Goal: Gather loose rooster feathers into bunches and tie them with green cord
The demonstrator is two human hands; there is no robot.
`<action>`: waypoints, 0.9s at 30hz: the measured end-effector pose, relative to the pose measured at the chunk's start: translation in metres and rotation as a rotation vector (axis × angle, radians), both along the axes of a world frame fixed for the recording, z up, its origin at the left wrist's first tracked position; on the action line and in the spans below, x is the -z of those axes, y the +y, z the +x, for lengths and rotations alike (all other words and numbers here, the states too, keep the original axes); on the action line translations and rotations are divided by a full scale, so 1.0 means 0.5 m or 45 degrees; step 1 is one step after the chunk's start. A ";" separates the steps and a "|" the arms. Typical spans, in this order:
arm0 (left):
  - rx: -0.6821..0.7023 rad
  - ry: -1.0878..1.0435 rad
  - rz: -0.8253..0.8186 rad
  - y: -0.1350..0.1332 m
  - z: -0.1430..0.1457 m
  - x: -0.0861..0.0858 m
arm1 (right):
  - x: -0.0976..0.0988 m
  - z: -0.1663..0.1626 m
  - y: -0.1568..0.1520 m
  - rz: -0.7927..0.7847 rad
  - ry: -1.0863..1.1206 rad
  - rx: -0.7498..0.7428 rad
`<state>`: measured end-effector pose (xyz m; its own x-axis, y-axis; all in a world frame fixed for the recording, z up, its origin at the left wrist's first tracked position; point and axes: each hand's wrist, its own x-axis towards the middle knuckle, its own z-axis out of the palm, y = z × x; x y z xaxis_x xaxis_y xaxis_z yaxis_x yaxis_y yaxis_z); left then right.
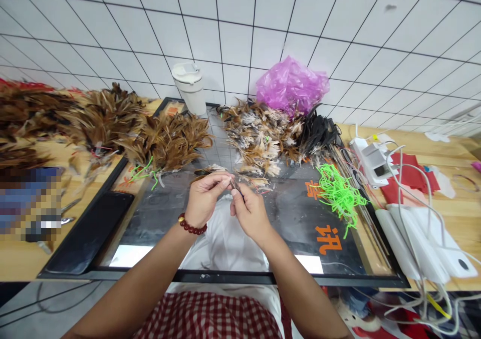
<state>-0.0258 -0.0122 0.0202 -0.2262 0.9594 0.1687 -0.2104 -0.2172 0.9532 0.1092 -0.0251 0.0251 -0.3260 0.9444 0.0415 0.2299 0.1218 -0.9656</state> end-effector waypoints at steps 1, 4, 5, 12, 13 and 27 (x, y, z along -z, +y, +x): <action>-0.006 0.023 0.017 0.000 -0.001 0.000 | 0.001 0.000 0.000 -0.012 0.011 -0.002; -0.045 0.088 0.059 0.001 -0.003 0.001 | 0.002 -0.001 0.001 -0.056 0.050 -0.011; -0.055 0.103 0.064 0.001 -0.004 0.001 | 0.003 -0.001 0.001 -0.070 0.061 -0.013; -0.043 0.030 0.031 0.001 -0.001 0.001 | 0.000 0.000 -0.001 -0.087 0.108 -0.028; -0.037 0.036 0.039 0.001 -0.001 0.002 | 0.000 -0.001 -0.001 -0.093 0.114 -0.032; -0.081 0.140 0.129 0.001 -0.002 0.008 | -0.008 -0.007 0.003 -0.330 0.382 -0.069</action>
<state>-0.0270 -0.0117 0.0162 -0.2612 0.9203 0.2912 -0.0889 -0.3233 0.9421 0.1057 -0.0234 0.0292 -0.3855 0.9178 -0.0952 -0.0670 -0.1307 -0.9891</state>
